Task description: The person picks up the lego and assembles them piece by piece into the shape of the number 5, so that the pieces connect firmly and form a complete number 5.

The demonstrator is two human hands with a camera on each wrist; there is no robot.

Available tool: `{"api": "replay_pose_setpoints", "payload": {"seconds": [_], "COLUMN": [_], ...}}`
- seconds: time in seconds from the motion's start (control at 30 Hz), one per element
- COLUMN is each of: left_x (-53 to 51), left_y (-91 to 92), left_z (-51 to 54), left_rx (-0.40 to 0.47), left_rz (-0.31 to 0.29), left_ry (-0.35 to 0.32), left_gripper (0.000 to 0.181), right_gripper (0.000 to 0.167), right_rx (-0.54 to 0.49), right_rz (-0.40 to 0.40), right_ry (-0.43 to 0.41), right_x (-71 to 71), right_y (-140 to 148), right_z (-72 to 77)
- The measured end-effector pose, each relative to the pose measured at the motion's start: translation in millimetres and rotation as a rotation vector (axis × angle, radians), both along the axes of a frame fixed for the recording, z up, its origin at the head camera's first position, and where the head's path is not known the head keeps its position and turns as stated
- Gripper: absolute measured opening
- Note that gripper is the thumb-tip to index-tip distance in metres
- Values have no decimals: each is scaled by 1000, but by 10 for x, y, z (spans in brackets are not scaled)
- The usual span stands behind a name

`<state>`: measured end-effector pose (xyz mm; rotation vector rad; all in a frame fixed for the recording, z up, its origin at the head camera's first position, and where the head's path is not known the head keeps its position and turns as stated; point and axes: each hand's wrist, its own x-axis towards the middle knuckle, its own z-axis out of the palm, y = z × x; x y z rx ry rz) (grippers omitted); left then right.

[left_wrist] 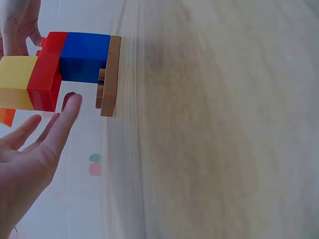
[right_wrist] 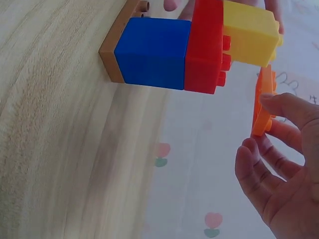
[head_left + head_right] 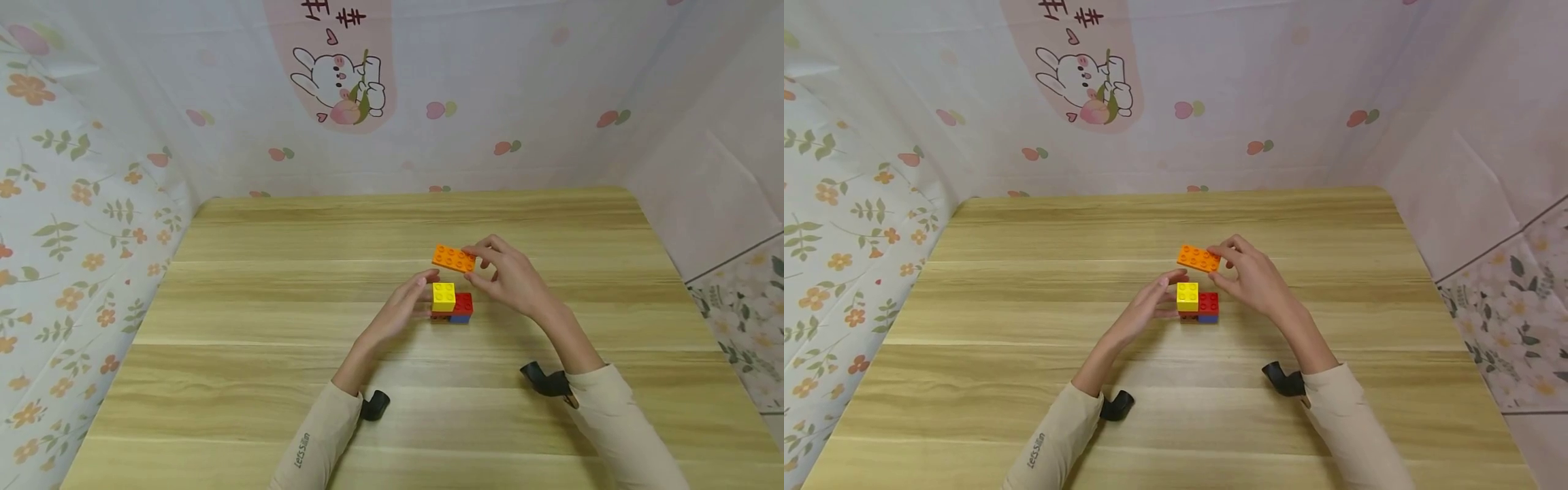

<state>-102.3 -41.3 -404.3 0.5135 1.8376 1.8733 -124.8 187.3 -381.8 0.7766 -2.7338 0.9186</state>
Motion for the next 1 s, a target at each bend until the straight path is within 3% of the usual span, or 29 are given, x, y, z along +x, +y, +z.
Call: {"api": "replay_pose_setpoints", "payload": {"seconds": [0.3,0.5,0.63,0.8,1.0], "left_x": [-14,-20,-65,-101,-87], "left_y": [5,2,5,23,23], "left_z": [0,-5,-130,-284,-206], "left_rx": [22,54,64,59,58], "left_rz": [3,9,5,17,7], "left_ry": [-18,-70,-88,-62,-72], "left_gripper": [48,47,49,58,52], "right_gripper": [36,37,38,37,38], "right_rx": [-6,-2,8,20,42], "right_rz": [15,20,20,33,36], "right_ry": [36,63,64,54,11], "right_x": [50,104,142,190,242], "right_y": [1,17,22,24,26], "right_z": [19,65,83,93,118]}}
